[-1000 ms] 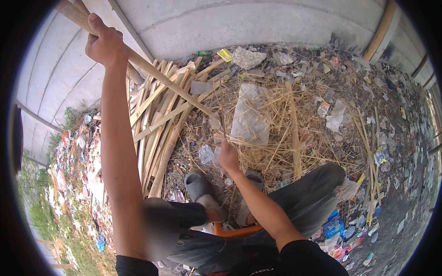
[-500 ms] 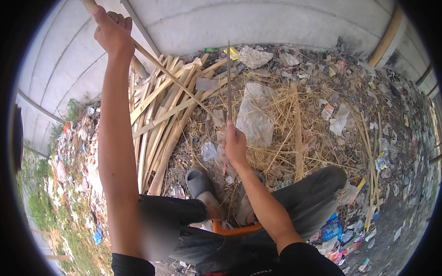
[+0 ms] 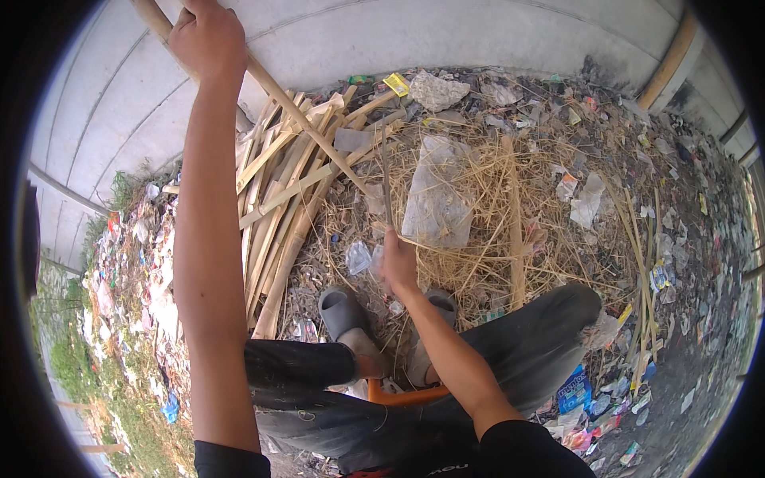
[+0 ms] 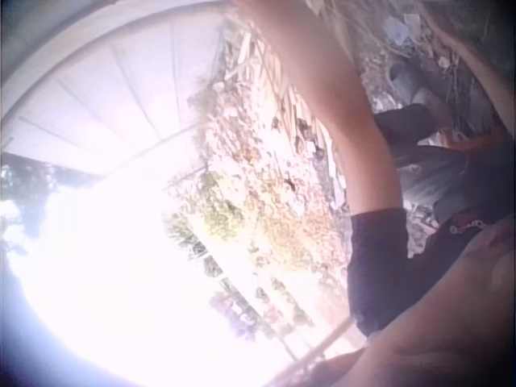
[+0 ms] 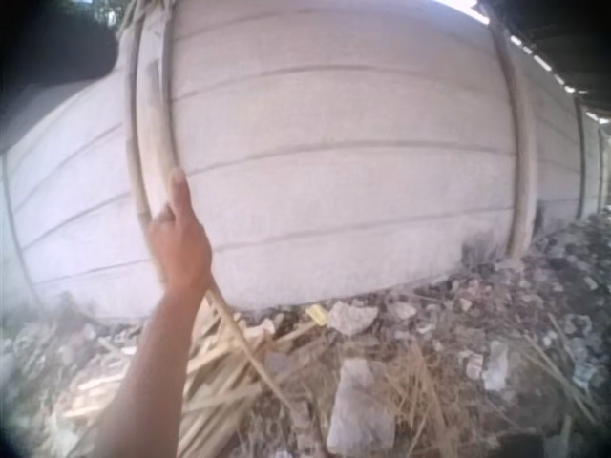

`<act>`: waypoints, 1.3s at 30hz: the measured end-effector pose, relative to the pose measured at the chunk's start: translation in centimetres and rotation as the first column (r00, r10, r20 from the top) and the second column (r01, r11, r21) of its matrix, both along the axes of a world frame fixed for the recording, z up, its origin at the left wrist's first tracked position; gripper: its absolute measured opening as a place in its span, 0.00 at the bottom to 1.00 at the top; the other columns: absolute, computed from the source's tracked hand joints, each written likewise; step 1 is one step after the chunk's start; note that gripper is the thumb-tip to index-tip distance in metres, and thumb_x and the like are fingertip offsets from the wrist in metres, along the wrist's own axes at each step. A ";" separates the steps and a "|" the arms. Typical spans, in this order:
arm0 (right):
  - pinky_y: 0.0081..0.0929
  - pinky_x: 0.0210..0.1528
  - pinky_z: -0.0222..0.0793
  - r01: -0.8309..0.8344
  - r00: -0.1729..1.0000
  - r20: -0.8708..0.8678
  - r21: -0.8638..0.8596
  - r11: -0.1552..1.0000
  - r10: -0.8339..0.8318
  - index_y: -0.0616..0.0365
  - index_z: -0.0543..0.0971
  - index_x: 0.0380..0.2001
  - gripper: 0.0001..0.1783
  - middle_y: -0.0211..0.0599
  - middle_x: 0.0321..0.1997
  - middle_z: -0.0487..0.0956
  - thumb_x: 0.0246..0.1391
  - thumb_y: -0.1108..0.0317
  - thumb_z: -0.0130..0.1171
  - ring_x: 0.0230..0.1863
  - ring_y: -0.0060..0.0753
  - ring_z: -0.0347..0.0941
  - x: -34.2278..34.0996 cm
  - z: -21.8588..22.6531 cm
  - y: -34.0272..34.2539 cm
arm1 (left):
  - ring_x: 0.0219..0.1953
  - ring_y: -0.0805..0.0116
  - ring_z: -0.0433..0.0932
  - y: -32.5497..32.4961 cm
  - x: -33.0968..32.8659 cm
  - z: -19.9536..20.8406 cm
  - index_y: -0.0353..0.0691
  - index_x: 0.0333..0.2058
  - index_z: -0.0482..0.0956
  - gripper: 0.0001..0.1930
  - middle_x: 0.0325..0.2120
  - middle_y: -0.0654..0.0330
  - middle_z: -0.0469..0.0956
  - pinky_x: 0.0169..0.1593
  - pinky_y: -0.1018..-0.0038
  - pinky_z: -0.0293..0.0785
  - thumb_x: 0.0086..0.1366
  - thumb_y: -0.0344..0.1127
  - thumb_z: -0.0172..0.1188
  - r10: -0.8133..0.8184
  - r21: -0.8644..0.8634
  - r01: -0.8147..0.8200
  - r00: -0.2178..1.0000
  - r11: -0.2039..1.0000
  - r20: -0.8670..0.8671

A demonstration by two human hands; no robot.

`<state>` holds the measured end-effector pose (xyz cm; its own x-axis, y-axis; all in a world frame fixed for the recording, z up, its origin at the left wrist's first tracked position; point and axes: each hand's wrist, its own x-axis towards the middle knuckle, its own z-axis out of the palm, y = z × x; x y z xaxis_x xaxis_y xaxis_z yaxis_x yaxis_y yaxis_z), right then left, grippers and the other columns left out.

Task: The person sits on the ground and uses a large knife to split long bamboo poles into thin strips. They hold the bamboo vertically and strike it with the knife to separate the layers, then use a smaller tool to refine the strips.

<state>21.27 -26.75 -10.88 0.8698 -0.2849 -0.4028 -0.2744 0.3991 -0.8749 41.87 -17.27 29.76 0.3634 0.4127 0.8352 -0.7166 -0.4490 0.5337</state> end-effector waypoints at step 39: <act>0.33 0.15 0.63 -0.143 0.942 -0.319 -0.103 0.984 0.103 0.55 0.66 0.18 0.34 0.32 0.15 0.67 0.65 0.36 0.50 0.11 0.28 0.63 -3.6 -9.0 1.2 | 0.30 0.54 0.75 0.4 0.1 -0.7 0.29 0.30 0.75 0.34 0.25 0.44 0.75 0.36 0.58 0.70 0.69 0.64 0.57 0.046 -0.102 -0.047 0.999 0.994 -0.005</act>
